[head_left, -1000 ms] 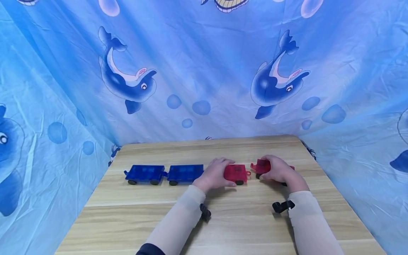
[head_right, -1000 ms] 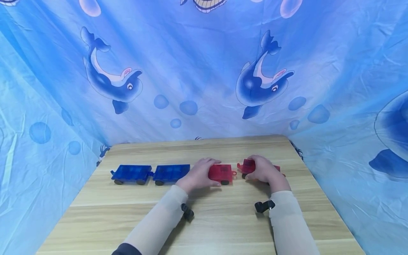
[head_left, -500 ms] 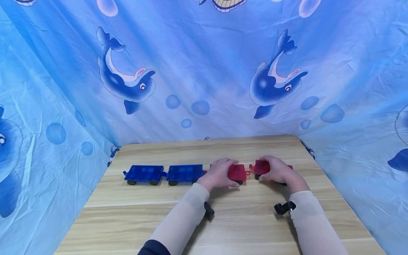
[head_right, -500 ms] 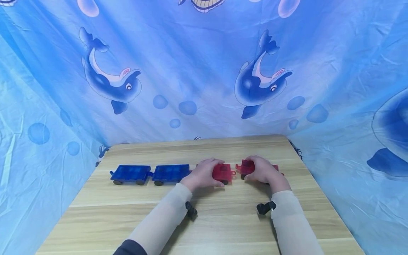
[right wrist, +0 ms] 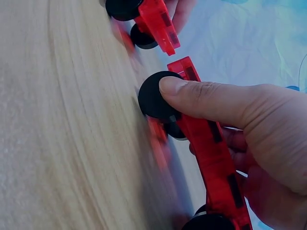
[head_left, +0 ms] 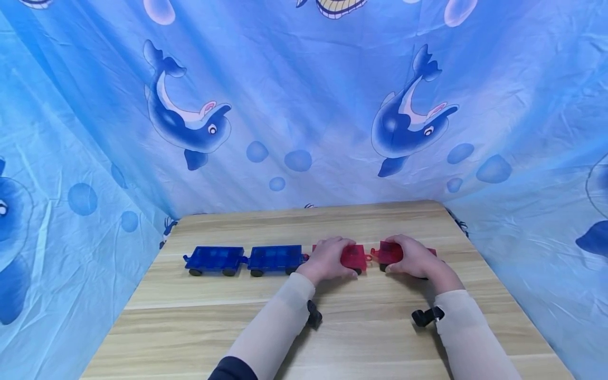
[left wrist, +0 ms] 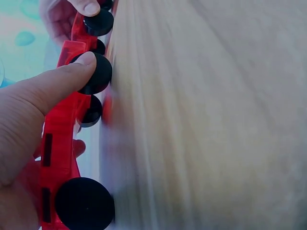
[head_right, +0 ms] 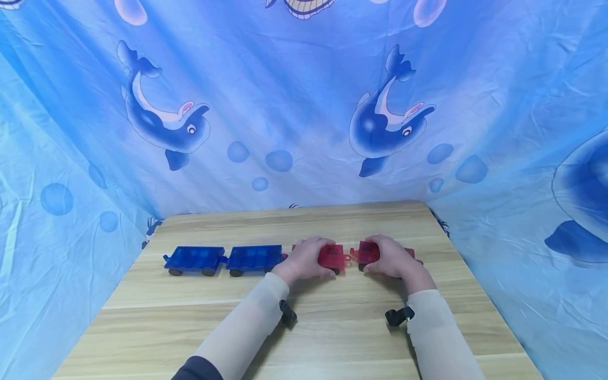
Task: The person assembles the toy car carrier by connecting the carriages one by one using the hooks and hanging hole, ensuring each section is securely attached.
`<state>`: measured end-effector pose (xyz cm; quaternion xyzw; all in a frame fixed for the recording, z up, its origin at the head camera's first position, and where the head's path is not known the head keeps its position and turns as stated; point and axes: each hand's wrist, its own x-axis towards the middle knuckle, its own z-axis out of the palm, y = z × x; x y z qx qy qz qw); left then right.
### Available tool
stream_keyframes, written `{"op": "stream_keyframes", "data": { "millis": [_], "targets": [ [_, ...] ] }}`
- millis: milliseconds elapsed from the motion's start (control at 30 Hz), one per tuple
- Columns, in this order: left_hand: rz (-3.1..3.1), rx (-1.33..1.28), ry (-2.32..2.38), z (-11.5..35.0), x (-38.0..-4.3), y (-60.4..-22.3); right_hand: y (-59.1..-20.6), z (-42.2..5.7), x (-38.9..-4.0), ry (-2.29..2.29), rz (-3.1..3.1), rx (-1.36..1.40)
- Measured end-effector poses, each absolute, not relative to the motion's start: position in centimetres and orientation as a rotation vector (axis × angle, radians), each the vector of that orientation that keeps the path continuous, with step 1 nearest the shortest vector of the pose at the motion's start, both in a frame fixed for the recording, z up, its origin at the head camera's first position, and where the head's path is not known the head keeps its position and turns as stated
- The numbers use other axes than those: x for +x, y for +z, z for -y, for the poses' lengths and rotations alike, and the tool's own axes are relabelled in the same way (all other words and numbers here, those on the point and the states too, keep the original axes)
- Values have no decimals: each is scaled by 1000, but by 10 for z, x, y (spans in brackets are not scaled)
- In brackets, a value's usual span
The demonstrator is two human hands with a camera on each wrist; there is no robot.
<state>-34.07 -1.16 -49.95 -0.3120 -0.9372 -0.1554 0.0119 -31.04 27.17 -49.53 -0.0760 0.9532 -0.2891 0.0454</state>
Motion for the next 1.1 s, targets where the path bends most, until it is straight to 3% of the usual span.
{"op": "stream_keyframes", "data": {
  "millis": [1100],
  "targets": [
    [2920,-932,-710,11,-346,-499,-494,-260,-303,-898,-2891,-288]
  ]
}}
